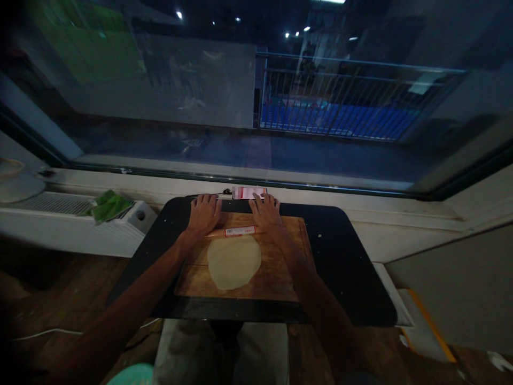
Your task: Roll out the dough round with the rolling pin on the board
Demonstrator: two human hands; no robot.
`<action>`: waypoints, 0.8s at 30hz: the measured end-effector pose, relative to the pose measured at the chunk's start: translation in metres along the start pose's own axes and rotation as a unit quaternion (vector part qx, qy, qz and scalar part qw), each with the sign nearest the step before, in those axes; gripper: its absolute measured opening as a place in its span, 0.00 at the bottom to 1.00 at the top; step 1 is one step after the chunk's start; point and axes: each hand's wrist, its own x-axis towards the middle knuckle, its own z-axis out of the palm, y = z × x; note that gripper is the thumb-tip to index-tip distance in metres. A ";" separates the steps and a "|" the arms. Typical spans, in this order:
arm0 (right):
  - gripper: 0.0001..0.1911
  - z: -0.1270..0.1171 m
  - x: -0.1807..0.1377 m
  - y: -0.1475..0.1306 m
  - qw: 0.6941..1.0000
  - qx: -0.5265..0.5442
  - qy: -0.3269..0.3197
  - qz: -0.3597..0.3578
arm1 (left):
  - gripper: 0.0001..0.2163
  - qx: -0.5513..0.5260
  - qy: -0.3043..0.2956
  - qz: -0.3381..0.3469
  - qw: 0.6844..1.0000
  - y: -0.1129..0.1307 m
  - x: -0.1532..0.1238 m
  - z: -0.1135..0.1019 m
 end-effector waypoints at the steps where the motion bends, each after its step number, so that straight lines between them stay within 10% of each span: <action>1: 0.26 0.000 0.001 -0.001 1.000 0.002 -0.002 0.003 | 0.21 0.000 -0.004 0.000 1.000 0.000 0.000 0.000; 16: 0.27 -0.035 -0.133 -0.025 0.996 -0.004 0.013 -0.088 | 0.18 -0.026 -0.065 0.124 0.990 -0.006 -0.050 0.003; 24: 0.16 -0.055 -0.167 -0.039 0.993 -0.009 -0.039 -0.115 | 0.15 -0.204 -0.222 0.254 0.919 0.000 0.000 0.009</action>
